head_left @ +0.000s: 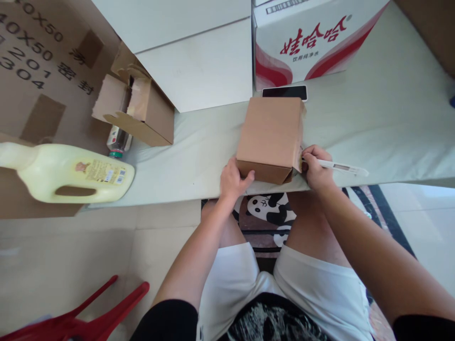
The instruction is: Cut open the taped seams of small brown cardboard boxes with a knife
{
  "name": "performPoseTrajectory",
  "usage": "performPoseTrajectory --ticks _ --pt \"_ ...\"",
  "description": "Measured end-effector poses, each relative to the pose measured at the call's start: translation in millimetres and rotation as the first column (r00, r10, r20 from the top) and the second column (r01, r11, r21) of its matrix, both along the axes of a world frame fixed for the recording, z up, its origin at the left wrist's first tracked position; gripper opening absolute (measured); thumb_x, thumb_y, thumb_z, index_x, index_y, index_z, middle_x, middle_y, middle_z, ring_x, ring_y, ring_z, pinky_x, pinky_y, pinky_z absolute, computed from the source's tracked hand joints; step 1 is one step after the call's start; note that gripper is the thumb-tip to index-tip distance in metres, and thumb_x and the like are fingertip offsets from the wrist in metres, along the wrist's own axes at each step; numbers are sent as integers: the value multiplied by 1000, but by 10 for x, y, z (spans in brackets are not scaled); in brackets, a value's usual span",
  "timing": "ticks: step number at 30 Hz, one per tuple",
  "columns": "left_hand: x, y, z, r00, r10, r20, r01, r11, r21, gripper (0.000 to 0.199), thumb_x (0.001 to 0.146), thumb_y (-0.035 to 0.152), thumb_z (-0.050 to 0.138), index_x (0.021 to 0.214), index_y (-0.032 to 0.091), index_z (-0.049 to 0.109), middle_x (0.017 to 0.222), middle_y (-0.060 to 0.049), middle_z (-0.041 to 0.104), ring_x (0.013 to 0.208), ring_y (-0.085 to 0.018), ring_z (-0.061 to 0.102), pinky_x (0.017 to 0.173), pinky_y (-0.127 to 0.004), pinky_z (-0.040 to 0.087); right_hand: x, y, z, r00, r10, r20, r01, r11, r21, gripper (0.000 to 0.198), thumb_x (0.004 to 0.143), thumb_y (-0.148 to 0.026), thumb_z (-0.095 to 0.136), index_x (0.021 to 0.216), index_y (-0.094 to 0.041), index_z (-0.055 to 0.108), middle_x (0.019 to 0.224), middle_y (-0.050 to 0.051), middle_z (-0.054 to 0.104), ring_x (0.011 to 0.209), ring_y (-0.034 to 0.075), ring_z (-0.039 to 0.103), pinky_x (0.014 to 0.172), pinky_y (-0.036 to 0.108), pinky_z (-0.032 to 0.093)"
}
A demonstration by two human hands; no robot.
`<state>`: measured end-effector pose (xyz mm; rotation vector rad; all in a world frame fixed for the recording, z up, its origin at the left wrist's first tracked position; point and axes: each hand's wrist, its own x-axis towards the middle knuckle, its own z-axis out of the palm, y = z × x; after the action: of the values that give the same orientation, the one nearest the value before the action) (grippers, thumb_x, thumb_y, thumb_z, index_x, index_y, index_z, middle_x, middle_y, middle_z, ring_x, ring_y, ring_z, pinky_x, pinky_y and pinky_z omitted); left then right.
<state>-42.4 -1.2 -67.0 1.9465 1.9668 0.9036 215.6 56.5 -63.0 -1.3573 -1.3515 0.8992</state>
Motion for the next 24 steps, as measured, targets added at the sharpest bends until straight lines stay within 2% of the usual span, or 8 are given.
performPoseTrajectory --ticks 11,24 --pt "3 -1 5 1000 -2 -8 2 1000 -4 66 89 68 49 127 15 52 111 -18 67 105 -37 68 85 -50 55 -5 -12 9 1000 -4 -7 3 1000 -12 15 77 -34 56 65 -27 52 52 -2 48 52 17 42 53 34 34" --pt "-8 6 -31 1000 -5 3 5 1000 24 72 89 73 44 132 16 51 112 -17 68 105 -35 68 86 -49 55 -14 -12 9 1000 -6 -21 5 1000 -25 21 79 -41 59 64 -27 52 52 -3 47 49 16 41 50 33 34"
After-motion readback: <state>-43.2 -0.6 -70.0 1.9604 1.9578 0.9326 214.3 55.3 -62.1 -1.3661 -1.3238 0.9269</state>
